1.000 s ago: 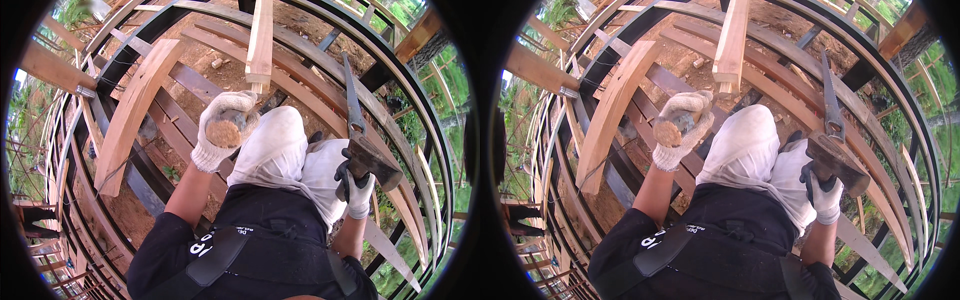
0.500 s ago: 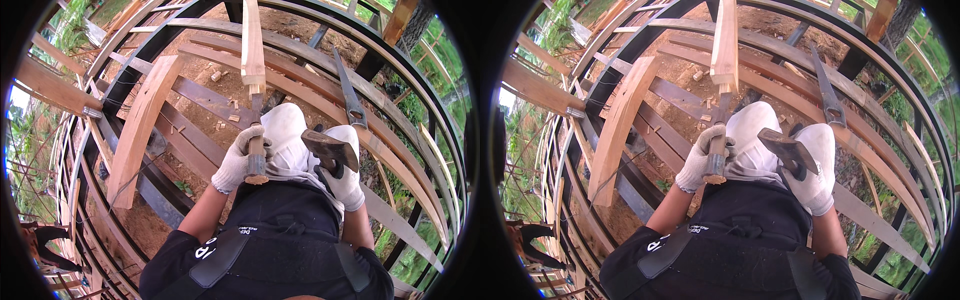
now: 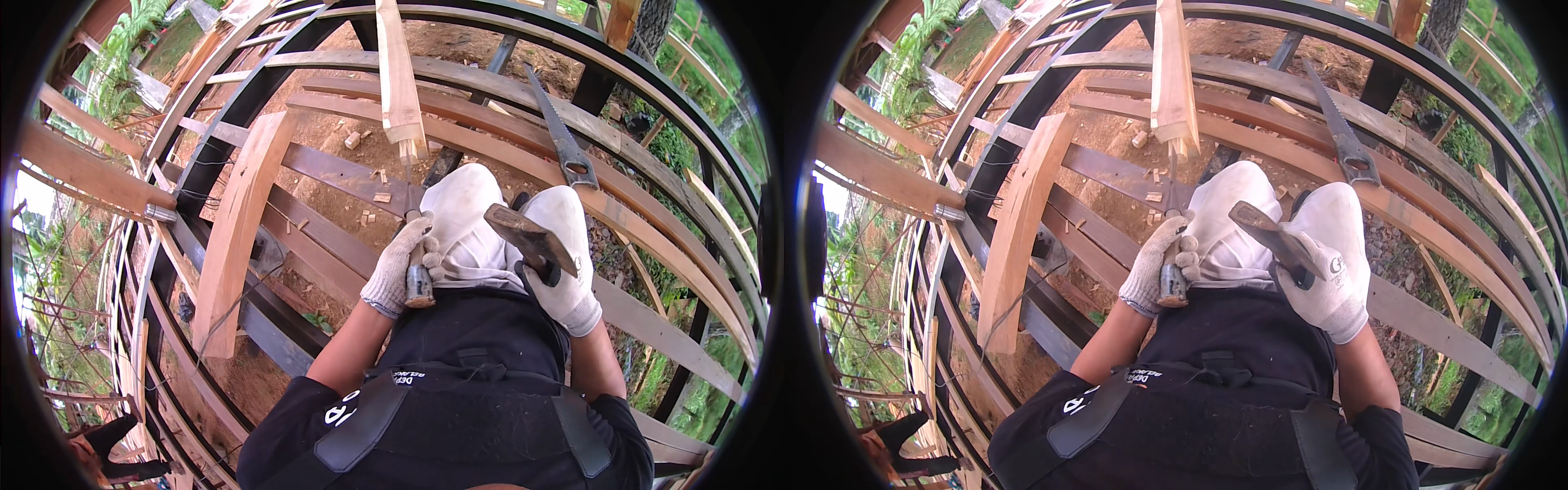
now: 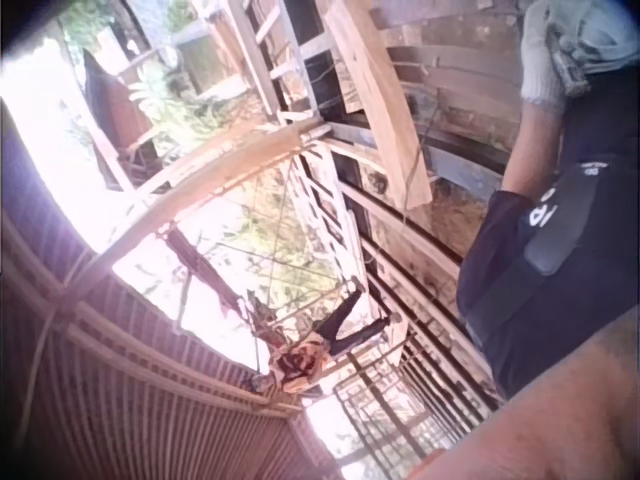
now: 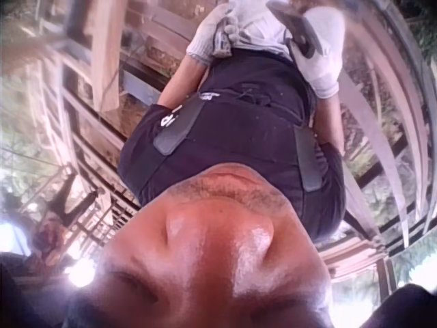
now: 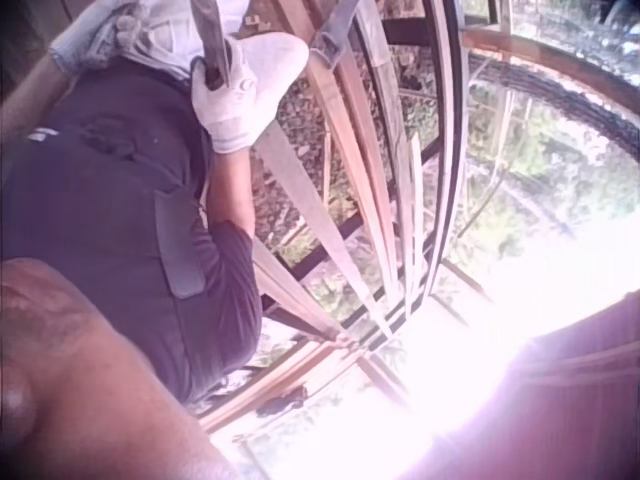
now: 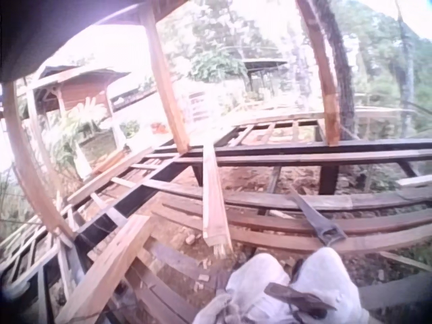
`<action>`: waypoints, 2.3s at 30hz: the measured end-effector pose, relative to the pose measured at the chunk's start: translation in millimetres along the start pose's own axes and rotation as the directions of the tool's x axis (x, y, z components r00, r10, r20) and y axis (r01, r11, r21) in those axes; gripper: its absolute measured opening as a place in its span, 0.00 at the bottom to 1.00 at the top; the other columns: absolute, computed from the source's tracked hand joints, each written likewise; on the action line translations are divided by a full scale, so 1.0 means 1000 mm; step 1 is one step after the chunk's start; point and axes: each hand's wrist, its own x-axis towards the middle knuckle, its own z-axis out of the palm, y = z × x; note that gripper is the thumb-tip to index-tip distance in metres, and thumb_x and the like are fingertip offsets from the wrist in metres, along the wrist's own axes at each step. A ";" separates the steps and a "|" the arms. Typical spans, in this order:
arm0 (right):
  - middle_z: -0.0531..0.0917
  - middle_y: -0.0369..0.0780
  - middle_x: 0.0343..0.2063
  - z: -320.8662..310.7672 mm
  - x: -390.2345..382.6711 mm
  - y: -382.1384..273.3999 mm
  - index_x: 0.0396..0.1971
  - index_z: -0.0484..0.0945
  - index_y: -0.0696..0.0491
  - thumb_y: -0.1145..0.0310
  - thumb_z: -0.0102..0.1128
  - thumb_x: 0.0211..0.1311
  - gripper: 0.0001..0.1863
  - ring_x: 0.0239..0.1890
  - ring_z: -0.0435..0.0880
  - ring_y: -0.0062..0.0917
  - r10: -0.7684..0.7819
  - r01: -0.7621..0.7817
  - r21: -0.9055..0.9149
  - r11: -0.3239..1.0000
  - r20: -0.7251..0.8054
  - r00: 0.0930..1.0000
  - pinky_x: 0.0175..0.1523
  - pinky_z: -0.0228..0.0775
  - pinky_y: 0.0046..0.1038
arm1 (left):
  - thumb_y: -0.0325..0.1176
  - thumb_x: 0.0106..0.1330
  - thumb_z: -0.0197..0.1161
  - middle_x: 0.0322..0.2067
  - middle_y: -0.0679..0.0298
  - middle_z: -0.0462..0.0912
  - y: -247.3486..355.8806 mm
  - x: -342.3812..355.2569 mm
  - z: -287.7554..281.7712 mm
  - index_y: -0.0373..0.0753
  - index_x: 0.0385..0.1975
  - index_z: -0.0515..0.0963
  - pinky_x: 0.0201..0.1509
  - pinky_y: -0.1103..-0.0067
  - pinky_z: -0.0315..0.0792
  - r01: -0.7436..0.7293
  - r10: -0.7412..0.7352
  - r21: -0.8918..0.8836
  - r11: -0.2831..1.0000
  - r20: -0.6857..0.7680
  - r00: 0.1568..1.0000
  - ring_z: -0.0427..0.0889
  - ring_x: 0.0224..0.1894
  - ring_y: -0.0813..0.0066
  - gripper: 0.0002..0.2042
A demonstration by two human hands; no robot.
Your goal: The person saws the end of a wooden beam using a handsaw, then carves and shapes the wood joint using a chisel and a hatchet.
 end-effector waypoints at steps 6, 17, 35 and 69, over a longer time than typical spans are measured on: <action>0.84 0.49 0.41 -0.004 0.002 0.001 0.51 0.78 0.55 0.66 0.67 0.56 0.22 0.45 0.85 0.46 -0.040 0.026 0.064 0.998 0.233 0.972 0.50 0.76 0.41 | 0.38 0.73 0.55 0.38 0.59 0.78 -0.010 -0.008 0.006 0.43 0.63 0.68 0.23 0.76 0.73 -0.055 0.056 -0.036 0.998 0.037 0.998 0.75 0.24 0.75 0.20; 0.82 0.48 0.38 0.015 -0.003 -0.009 0.46 0.78 0.54 0.67 0.68 0.51 0.21 0.42 0.84 0.46 -0.153 0.159 0.016 0.987 0.364 0.919 0.46 0.76 0.42 | 0.41 0.76 0.55 0.40 0.60 0.77 -0.014 0.009 -0.028 0.34 0.56 0.68 0.25 0.80 0.73 0.118 -0.020 -0.323 0.939 0.293 0.956 0.72 0.24 0.77 0.18; 0.82 0.47 0.40 0.028 0.003 -0.013 0.48 0.78 0.54 0.71 0.71 0.42 0.28 0.43 0.83 0.47 -0.247 0.254 0.036 0.967 0.396 0.884 0.48 0.76 0.43 | 0.39 0.74 0.57 0.38 0.61 0.79 -0.007 0.024 -0.032 0.32 0.53 0.71 0.24 0.81 0.77 0.010 0.087 -0.383 0.924 0.237 0.968 0.77 0.26 0.77 0.17; 0.82 0.46 0.40 0.032 0.003 -0.015 0.47 0.78 0.52 0.71 0.71 0.42 0.26 0.44 0.83 0.46 -0.211 0.219 0.027 0.975 0.403 0.890 0.49 0.76 0.43 | 0.40 0.72 0.58 0.38 0.61 0.81 -0.006 0.026 -0.036 0.33 0.57 0.71 0.25 0.81 0.74 0.060 0.075 -0.458 0.887 0.271 0.960 0.76 0.26 0.78 0.20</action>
